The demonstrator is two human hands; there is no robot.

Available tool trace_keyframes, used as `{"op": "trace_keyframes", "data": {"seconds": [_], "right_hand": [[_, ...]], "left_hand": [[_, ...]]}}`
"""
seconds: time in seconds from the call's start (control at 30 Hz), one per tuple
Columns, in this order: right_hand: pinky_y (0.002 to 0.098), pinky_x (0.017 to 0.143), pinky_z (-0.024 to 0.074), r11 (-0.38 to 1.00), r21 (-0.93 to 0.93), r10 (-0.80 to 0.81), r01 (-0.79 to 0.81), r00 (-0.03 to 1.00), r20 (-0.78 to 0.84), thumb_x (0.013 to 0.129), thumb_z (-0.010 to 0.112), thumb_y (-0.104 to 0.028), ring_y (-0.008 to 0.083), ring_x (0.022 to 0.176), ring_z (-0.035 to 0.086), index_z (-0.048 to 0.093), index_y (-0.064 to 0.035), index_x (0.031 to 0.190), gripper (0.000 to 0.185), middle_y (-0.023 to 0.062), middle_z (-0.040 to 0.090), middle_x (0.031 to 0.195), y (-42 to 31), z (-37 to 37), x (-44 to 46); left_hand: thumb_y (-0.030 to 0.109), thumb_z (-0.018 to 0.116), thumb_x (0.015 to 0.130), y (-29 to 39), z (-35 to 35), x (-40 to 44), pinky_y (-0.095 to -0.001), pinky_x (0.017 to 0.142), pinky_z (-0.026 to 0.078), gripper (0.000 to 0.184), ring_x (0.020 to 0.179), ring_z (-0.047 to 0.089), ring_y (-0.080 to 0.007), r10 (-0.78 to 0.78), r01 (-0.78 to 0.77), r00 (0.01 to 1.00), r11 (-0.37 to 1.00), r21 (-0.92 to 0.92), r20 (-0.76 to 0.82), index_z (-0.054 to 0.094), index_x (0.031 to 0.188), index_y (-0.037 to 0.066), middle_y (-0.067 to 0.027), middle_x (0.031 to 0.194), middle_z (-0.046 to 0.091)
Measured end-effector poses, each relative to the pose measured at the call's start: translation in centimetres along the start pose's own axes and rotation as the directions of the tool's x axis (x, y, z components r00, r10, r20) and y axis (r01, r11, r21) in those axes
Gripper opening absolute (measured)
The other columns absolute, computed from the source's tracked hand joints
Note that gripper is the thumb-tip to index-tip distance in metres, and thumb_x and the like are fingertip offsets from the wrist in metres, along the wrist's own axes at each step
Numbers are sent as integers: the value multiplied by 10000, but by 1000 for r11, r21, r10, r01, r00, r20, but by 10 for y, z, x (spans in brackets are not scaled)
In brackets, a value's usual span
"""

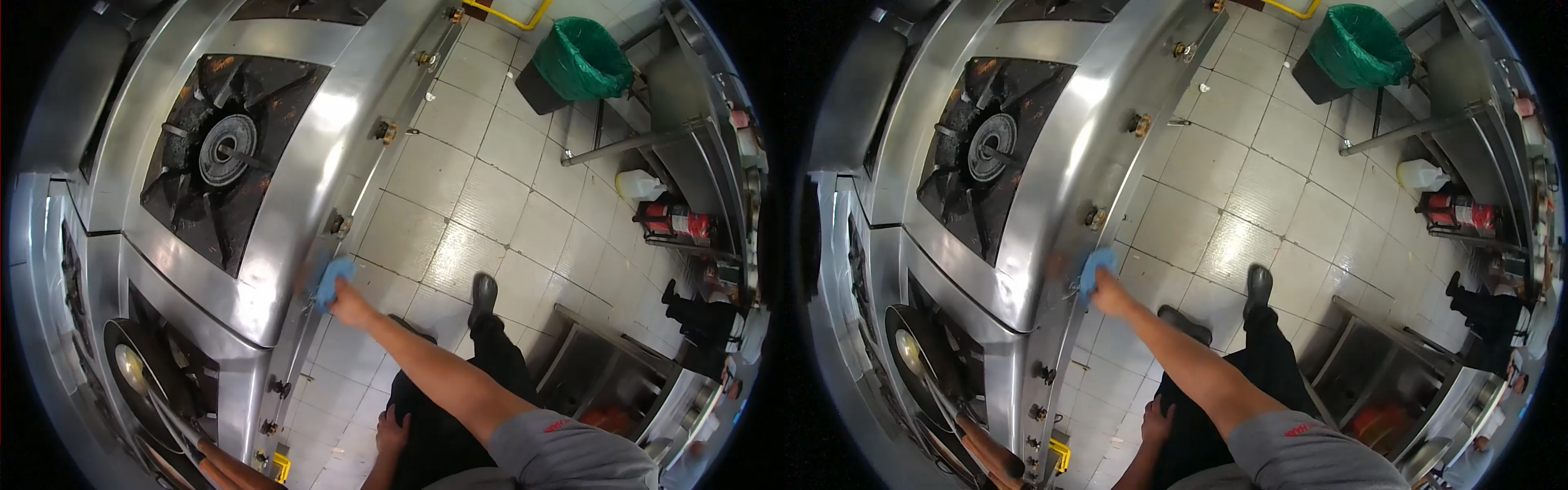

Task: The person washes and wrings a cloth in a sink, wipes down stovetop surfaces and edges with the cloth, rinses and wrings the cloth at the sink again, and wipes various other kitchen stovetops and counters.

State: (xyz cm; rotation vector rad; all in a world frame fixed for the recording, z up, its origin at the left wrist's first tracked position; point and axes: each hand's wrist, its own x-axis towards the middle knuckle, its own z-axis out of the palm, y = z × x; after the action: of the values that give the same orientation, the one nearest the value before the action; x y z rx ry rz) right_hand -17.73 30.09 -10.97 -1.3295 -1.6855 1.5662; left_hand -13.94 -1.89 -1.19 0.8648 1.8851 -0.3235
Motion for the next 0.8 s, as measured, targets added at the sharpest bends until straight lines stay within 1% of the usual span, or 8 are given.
{"op": "trace_keyframes", "data": {"seconds": [0.07,0.13,0.27,0.33,0.47,0.57,0.63,0.8], "right_hand": [[428,853,442,999,26,38,-46,964,264,752,612,-81,389,1054,515,421,29,1235,531,255,517,1133,-18,-2,-21],[382,886,429,969,74,-228,236,968,-101,750,594,-62,340,1041,523,452,8,1194,471,202,522,1085,-31,-5,-42],[351,867,425,871,472,20,138,949,-314,783,560,-68,272,1011,520,431,0,1210,451,146,501,1014,-37,-9,-38],[316,810,429,659,739,322,-136,940,-114,811,522,-65,204,941,503,401,-5,1240,450,91,466,955,-38,3,-22],[303,807,432,541,819,361,-190,932,-22,816,502,-59,190,924,500,362,-19,1300,505,78,488,977,-93,10,-25],[314,816,436,154,924,343,-351,895,283,790,495,-32,187,923,509,367,-35,1316,541,62,507,987,-147,-18,-53],[317,833,448,-20,969,219,-248,944,246,774,491,-55,184,935,545,435,-79,1246,476,55,566,978,-162,-36,-54],[390,887,467,143,984,224,106,965,-136,783,508,-141,215,986,561,410,-78,1277,508,92,561,1096,-198,-129,-2]], "left_hand": [[519,513,868,2,2,0,-490,941,431,651,1167,479,-407,-17,17,1000,1000,4,14,385,1370,125,-228,1340,420],[529,500,871,1,11,-4,-486,948,426,658,1187,466,-398,2,-6,998,999,52,64,368,1380,133,-225,1342,419],[539,482,878,4,16,-9,-481,960,419,669,1201,460,-384,-39,32,993,998,59,111,341,1394,138,-217,1346,413],[542,485,875,0,23,-10,-485,961,418,671,1203,460,-382,-48,44,990,998,33,132,341,1394,141,-215,1346,413],[552,494,866,-13,38,-4,-500,952,421,677,1193,470,-383,-65,59,985,997,48,157,344,1392,153,-214,1338,422],[563,496,861,-9,40,-7,-506,944,426,681,1171,485,-389,-66,59,988,997,55,138,351,1389,158,-212,1319,437],[563,496,860,-10,41,-8,-504,941,429,681,1164,489,-392,-59,54,988,998,34,141,352,1388,157,-212,1314,441],[563,492,861,-6,33,-17,-500,930,437,678,1150,498,-397,-40,39,996,999,13,85,359,1386,155,-211,1298,453]]}}
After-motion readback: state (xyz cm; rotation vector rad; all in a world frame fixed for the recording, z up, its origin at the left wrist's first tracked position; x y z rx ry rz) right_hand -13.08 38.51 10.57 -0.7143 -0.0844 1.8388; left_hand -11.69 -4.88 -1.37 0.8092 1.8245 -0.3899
